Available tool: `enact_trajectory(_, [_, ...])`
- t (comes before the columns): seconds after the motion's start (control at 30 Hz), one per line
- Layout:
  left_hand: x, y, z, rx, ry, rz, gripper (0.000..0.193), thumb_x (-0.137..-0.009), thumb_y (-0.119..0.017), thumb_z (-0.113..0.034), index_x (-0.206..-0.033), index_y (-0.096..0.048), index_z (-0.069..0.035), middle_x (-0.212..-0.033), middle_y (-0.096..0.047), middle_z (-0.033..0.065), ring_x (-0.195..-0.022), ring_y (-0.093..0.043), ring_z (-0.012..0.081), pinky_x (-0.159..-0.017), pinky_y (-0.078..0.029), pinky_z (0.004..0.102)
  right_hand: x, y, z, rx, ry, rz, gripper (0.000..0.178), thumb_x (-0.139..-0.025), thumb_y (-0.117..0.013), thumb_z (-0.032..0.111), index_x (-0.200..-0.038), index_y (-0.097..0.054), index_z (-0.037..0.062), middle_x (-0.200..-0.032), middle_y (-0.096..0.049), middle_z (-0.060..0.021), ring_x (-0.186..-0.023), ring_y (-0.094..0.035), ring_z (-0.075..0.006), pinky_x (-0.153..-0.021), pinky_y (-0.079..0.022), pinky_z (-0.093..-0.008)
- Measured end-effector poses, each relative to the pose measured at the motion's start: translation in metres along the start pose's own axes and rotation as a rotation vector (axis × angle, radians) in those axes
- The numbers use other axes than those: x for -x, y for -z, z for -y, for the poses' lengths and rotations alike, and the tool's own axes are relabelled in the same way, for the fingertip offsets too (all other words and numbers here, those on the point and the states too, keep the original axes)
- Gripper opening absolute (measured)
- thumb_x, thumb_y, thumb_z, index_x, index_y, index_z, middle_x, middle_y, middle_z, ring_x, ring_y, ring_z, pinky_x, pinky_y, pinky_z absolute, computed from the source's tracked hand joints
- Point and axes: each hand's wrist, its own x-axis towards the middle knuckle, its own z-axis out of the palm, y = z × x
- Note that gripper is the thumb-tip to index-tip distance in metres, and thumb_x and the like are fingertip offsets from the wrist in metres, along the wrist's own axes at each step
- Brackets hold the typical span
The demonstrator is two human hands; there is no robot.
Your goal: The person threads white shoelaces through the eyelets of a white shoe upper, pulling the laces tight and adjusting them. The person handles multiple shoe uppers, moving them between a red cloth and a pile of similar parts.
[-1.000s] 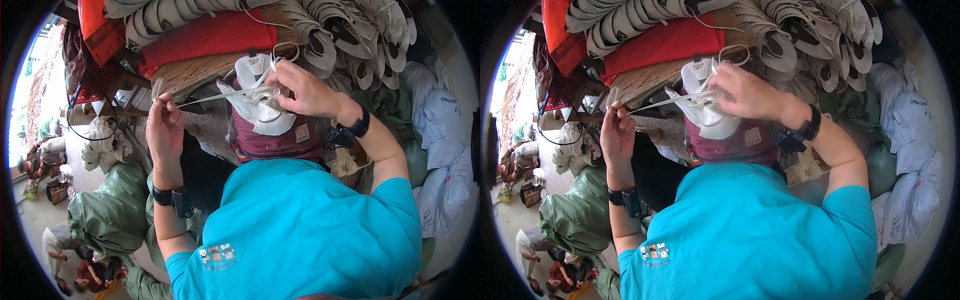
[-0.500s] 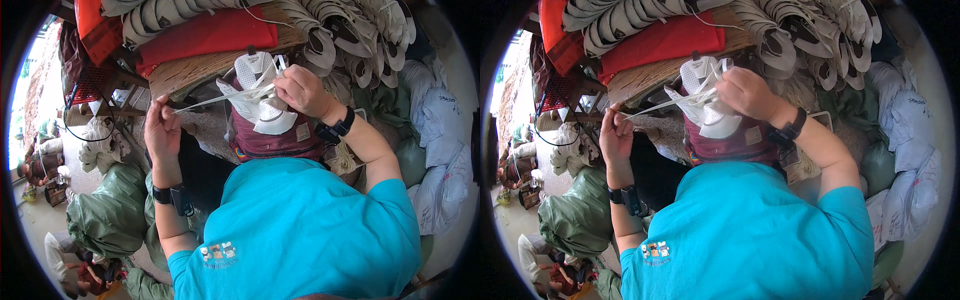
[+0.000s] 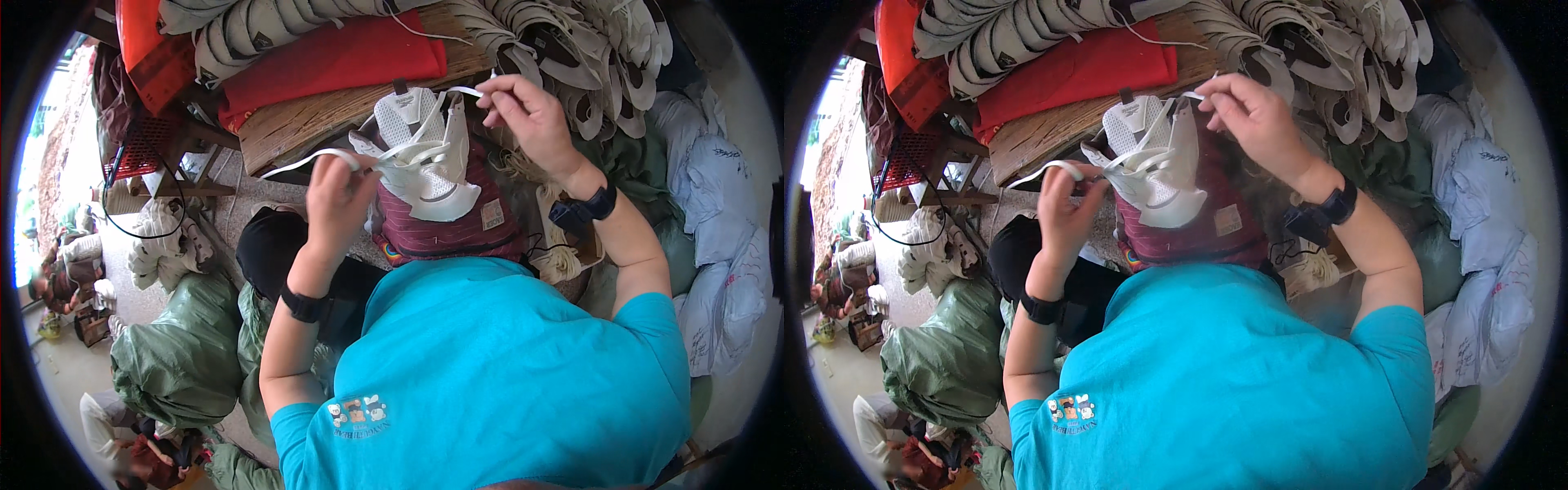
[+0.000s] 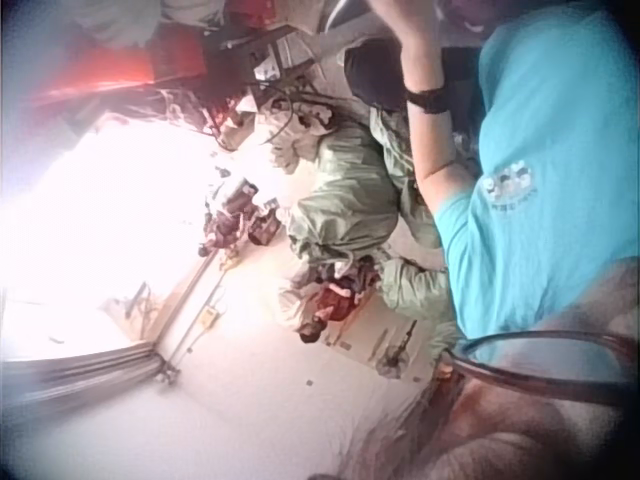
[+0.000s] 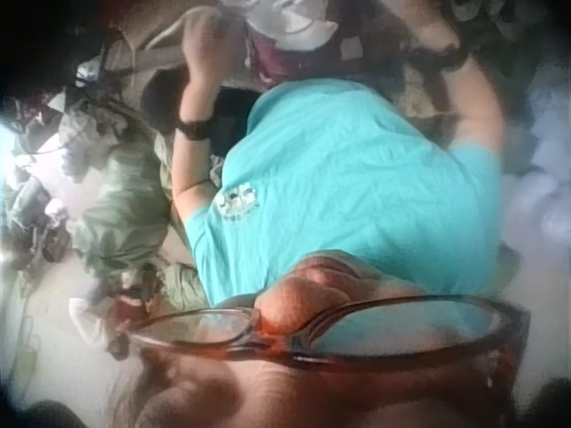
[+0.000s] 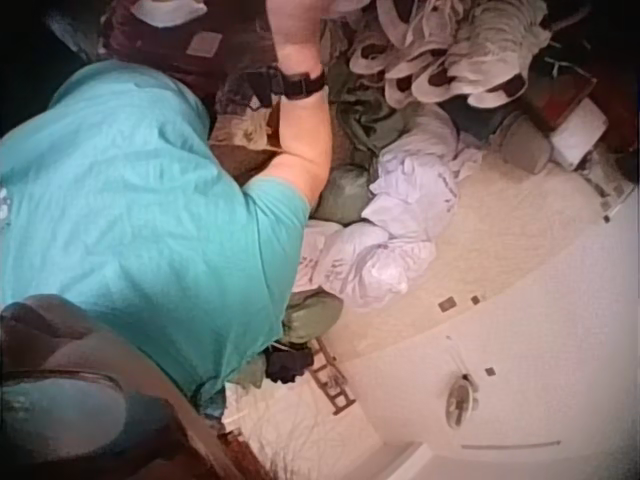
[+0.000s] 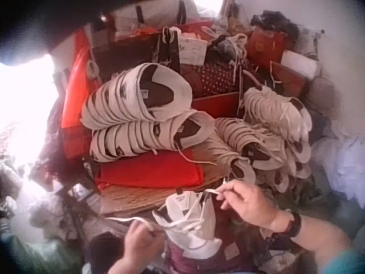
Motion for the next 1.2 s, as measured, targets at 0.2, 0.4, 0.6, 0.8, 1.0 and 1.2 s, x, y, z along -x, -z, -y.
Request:
enact_trajectory(0.2, [-0.019,-0.011,0.008,-0.26,-0.372,0.165,0.02,-0.074,-0.071,0.002,-0.088,-0.057,-0.001,-0.095,-0.055,0.0139,-0.082,-0.059,0.033,-0.07,-0.052,0.0391,-0.017,0.035,0.014,0.382,0.07,-0.198,0.02,-0.102,-0.052,0.01,-0.114,-0.066,0.0033,-0.096,-0.07,-0.0036,-0.093,-0.064,-0.0099,-0.087,-0.049,-0.0251])
enact_trajectory(0.4, [-0.016,-0.019,-0.002,-0.251,-0.449,0.118,0.022,-0.071,-0.069,0.002,-0.086,-0.053,-0.001,-0.085,-0.055,0.0131,-0.077,-0.059,0.0335,-0.065,-0.051,0.04,-0.043,0.069,0.019,-0.27,-0.124,-0.454,0.019,-0.098,-0.056,0.014,-0.111,-0.061,0.0008,-0.089,-0.066,-0.0069,-0.078,-0.063,-0.0134,-0.071,-0.053,-0.0266])
enact_trajectory(0.6, [-0.01,-0.031,0.01,-0.379,-0.288,-0.058,0.023,-0.074,-0.067,0.001,-0.087,-0.049,-0.003,-0.076,-0.053,0.0134,-0.065,-0.057,0.0336,-0.057,-0.049,0.0413,-0.069,0.158,-0.026,-0.741,-0.324,-0.462,0.014,-0.093,-0.054,0.011,-0.106,-0.058,0.0087,-0.074,-0.059,-0.0056,-0.054,-0.049,-0.0147,-0.052,-0.043,-0.0265])
enact_trajectory(0.8, [-0.002,-0.039,0.02,-0.125,-0.034,-0.022,0.018,-0.086,-0.066,-0.004,-0.097,-0.052,-0.002,-0.082,-0.06,0.0096,-0.068,-0.061,0.0236,-0.06,-0.05,0.0329,-0.073,0.321,-0.059,-0.631,-0.111,-0.89,0.022,-0.095,-0.053,0.0,-0.117,-0.056,-0.0044,-0.085,-0.056,-0.0097,-0.051,-0.033,-0.0087,-0.041,-0.026,-0.0218])
enact_trajectory(1.0, [-0.019,0.022,0.001,0.742,0.551,-0.179,0.025,-0.105,-0.05,-0.027,-0.103,-0.06,-0.005,-0.077,-0.052,-0.0031,-0.061,-0.043,0.006,-0.057,-0.036,0.021,-0.06,0.298,-0.069,-0.592,-0.179,-0.8,0.028,-0.096,-0.053,0.0,-0.124,-0.053,-0.0043,-0.098,-0.063,-0.016,-0.06,-0.043,-0.0095,-0.047,-0.035,-0.0208])
enact_trajectory(1.2, [-0.008,0.146,0.074,1.283,0.498,-0.231,0.028,-0.106,-0.045,-0.028,-0.094,-0.059,-0.006,-0.065,-0.041,-0.0034,-0.055,-0.033,0.0083,-0.055,-0.029,0.0247,-0.033,0.366,-0.069,-0.289,-0.051,-0.925,0.028,-0.096,-0.047,-0.005,-0.123,-0.052,-0.0054,-0.102,-0.063,-0.023,-0.061,-0.043,-0.0089,-0.047,-0.036,-0.0194])
